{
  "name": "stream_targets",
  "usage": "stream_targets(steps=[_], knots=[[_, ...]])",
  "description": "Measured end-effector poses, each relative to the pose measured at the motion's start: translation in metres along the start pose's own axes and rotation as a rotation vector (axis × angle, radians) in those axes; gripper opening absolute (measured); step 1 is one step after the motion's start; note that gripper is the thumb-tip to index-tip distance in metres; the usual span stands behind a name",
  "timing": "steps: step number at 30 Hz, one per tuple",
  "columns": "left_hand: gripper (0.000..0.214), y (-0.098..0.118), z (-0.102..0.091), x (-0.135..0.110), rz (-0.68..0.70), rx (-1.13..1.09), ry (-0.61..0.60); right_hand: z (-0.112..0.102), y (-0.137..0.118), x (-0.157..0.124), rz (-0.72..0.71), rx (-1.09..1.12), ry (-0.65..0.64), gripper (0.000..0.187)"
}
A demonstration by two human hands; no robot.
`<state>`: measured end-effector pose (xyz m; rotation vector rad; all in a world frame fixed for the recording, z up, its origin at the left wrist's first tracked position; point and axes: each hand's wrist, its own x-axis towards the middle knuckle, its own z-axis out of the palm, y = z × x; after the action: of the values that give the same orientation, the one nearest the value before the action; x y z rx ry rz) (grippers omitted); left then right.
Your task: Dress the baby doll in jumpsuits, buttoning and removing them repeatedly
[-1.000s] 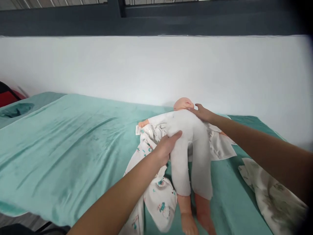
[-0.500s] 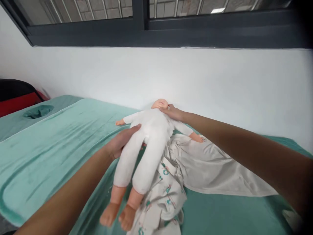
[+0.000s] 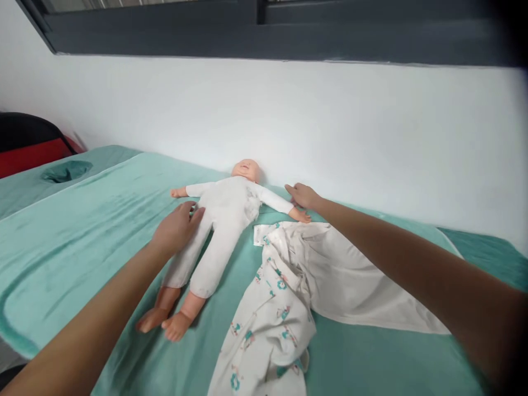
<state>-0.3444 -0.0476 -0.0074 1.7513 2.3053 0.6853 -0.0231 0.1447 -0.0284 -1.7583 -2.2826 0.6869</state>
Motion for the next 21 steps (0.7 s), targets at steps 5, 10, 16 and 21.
stream_targets(steps=[5,10,16,21], knots=[[0.033,0.057,0.012,-0.062,0.549,0.249,0.03,-0.029,0.089,-0.066,0.062,-0.265,-0.055,0.057],[0.025,0.098,0.061,-0.12,0.61,0.049,-0.107,-0.051,0.115,-0.123,-0.031,-0.373,-0.167,0.044],[0.013,0.144,0.057,-0.145,0.794,-0.198,-0.33,-0.072,0.089,-0.18,-0.207,-0.343,-0.065,0.037],[0.03,0.194,0.054,-0.164,0.873,-0.297,-0.093,-0.085,0.061,-0.25,-0.446,-0.148,0.0,0.036]])
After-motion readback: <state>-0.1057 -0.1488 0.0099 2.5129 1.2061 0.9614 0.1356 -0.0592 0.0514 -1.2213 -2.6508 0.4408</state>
